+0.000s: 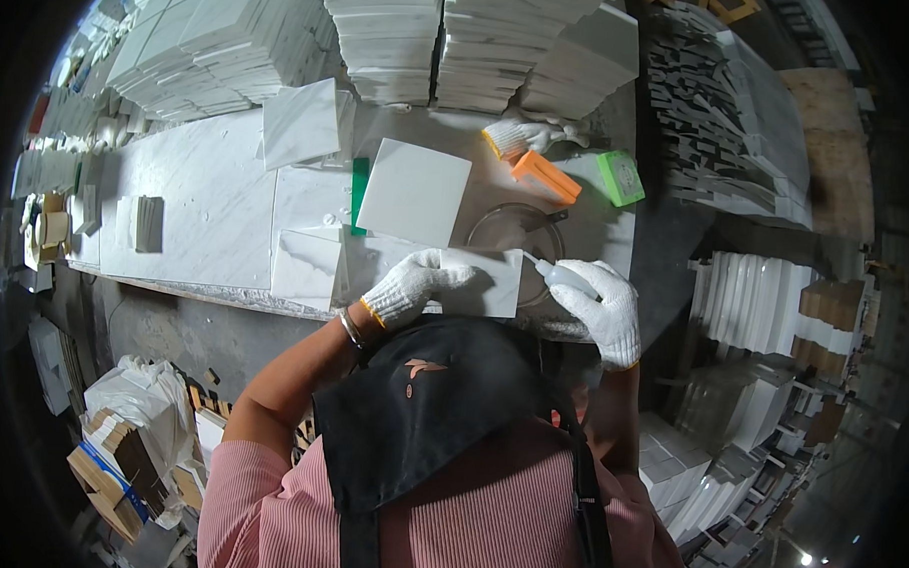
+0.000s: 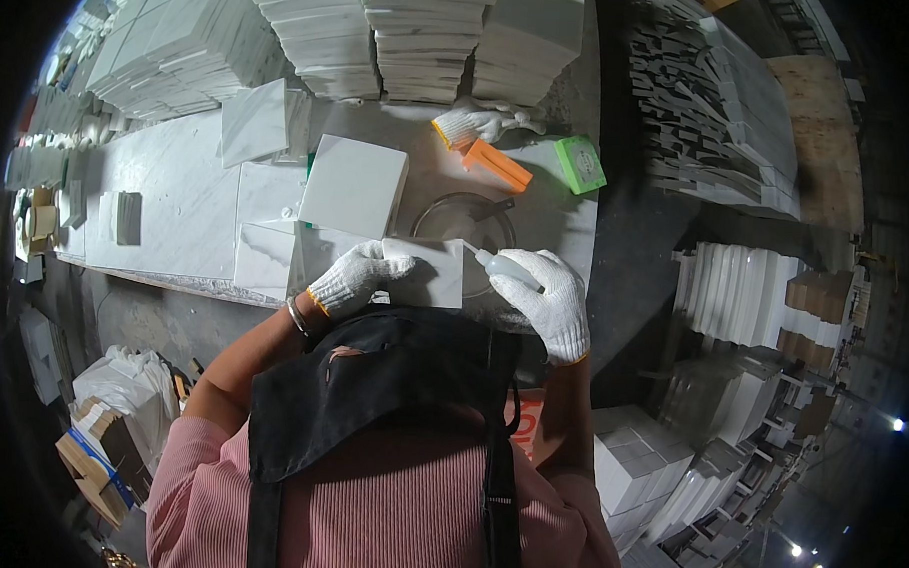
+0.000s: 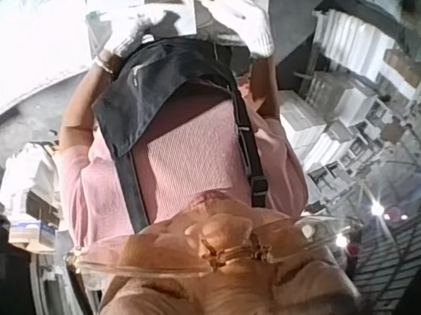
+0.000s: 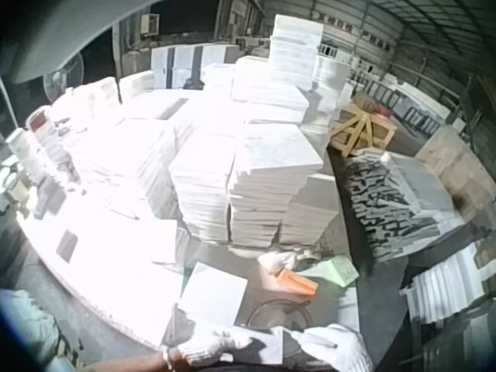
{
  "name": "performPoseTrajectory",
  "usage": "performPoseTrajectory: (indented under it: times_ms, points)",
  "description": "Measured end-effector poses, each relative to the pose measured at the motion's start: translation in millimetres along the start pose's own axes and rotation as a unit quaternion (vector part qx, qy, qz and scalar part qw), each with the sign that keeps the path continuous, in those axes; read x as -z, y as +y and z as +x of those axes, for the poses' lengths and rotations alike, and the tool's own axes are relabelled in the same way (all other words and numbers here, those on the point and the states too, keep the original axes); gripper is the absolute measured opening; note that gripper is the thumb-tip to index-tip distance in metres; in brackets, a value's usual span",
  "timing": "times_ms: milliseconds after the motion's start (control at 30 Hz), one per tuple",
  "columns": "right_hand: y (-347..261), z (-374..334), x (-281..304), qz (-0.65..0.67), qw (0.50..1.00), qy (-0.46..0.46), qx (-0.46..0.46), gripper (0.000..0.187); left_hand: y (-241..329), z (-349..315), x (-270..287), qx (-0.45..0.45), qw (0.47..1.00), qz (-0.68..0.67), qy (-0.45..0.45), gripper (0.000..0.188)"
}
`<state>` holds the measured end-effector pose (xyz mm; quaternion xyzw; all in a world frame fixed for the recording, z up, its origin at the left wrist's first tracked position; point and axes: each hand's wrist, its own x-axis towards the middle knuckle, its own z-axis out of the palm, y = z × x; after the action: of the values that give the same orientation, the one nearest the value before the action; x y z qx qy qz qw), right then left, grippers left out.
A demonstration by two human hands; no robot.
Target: The person smooths the edges of white square tiles using a small metal tool and then rubs the edges with orange and green sanding blocks. The person handles the tiles one at a time, rotating them to work on different sides.
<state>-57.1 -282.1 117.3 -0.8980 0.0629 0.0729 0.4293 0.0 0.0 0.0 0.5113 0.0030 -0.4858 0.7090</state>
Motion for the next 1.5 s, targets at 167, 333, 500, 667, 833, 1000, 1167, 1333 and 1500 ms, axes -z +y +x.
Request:
performPoseTrajectory:
  times_ms: [167, 333, 500, 667, 833, 1000, 1167, 1333, 1500]
  points:
    - [2.4, -1.5, 0.0, 0.005, 1.000, 0.005, 0.000, 0.034, -2.0, -0.1, -2.8, 0.011, 0.999, -0.038, -0.006, 0.031]
    - [-0.2, -0.7, -0.1, 0.001, 1.000, 0.003, -0.001, 0.034, -5.2, 2.1, 0.5, 0.011, 0.999, -0.034, -0.004, 0.030]
    - [2.0, -0.6, -1.1, 0.014, 1.000, 0.007, -0.008, 0.033, 0.6, -0.2, -1.3, 0.014, 0.999, -0.045, 0.003, 0.027]
    - [9.5, -2.8, -1.7, 0.095, 0.994, 0.007, -0.058, 0.034, -1.4, -0.3, 0.8, 0.010, 0.999, -0.032, -0.001, 0.028]
    - [26.3, -5.0, 0.6, 0.210, 0.969, 0.034, -0.124, 0.035, -1.6, -0.5, -2.0, 0.015, 1.000, -0.008, 0.017, 0.030]
    - [54.9, -3.5, 4.2, 0.225, 0.961, 0.106, -0.122, 0.028, 0.4, 0.5, -2.2, 0.019, 0.999, 0.032, 0.027, 0.029]
    - [98.4, 11.5, 2.4, 0.173, 0.961, 0.197, -0.084, 0.034, -3.2, 2.9, -1.6, 0.014, 0.999, 0.023, 0.026, 0.027]
    - [142.5, 35.4, -12.4, 0.120, 0.963, 0.229, -0.078, 0.037, 0.4, 1.8, -3.8, -0.002, 1.000, 0.003, 0.017, 0.026]
    - [120.8, 47.0, -17.2, 0.075, 0.971, 0.210, -0.087, 0.037, -12.1, 4.8, 0.8, 0.006, 0.999, 0.006, 0.045, 0.027]
